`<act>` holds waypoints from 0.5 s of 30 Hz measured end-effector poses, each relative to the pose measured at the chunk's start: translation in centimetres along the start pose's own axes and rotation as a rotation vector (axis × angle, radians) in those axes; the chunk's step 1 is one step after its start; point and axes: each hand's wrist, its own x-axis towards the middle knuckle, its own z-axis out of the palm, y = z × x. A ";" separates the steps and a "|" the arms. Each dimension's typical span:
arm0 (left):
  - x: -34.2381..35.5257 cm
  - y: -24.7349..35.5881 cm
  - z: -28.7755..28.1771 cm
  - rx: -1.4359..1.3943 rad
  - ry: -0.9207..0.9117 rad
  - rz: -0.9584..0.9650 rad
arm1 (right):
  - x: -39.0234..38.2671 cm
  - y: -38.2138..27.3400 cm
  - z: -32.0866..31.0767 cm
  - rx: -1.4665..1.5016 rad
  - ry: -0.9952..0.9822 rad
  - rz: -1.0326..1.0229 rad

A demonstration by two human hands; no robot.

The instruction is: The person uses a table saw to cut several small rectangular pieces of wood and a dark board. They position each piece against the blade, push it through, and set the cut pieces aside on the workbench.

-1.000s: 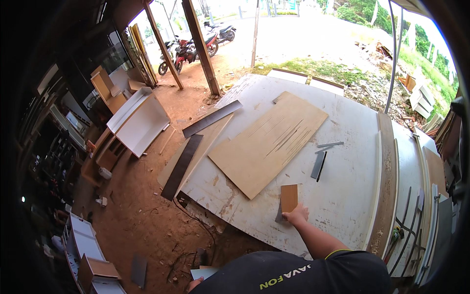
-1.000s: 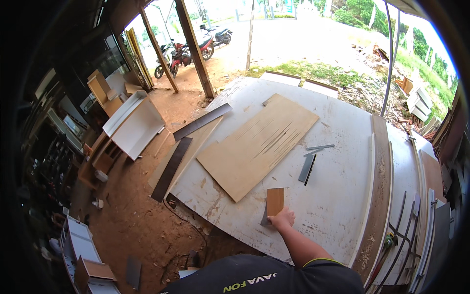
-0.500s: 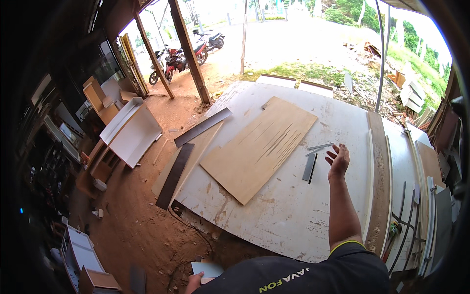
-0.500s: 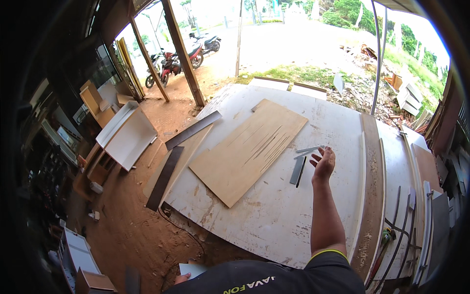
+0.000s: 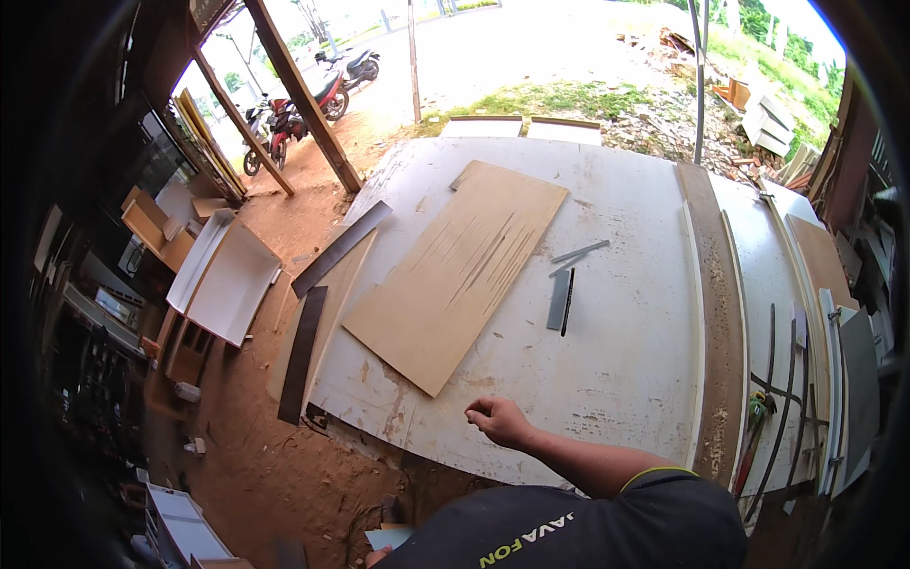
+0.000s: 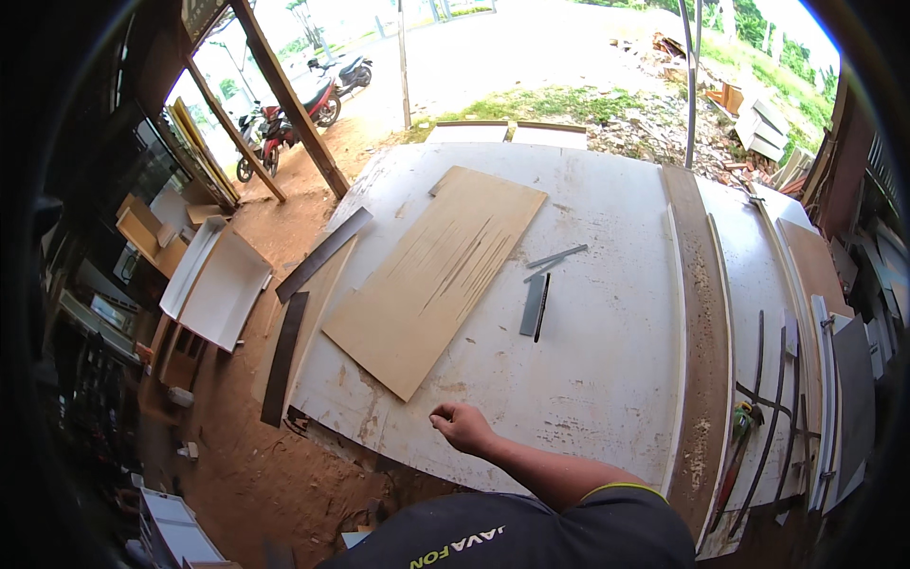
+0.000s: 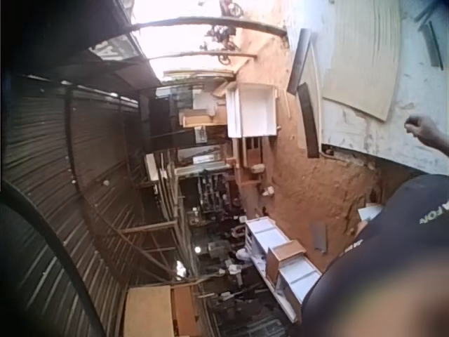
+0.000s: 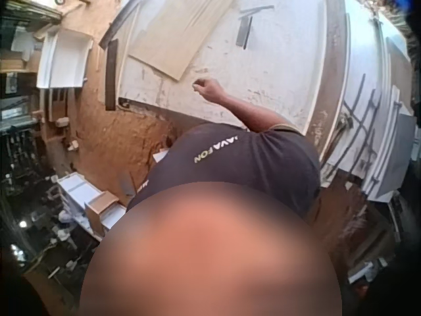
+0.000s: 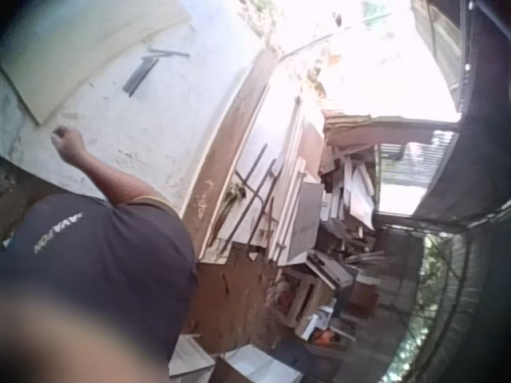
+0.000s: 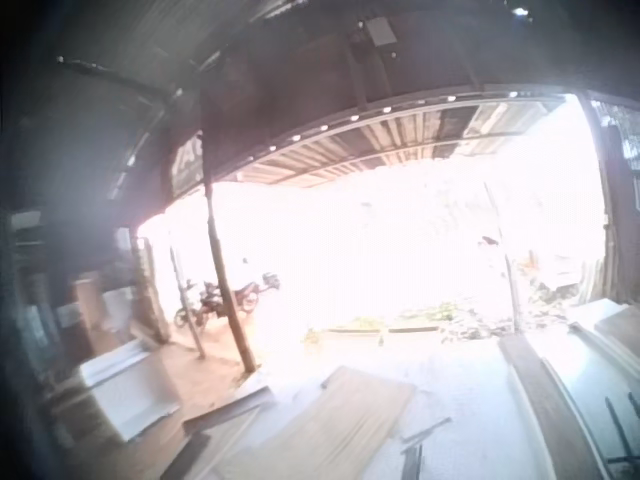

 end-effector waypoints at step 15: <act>-1.4 -1.0 -0.6 0.120 0.042 0.039 | 13.4 0.8 -5.0 -0.671 0.264 0.367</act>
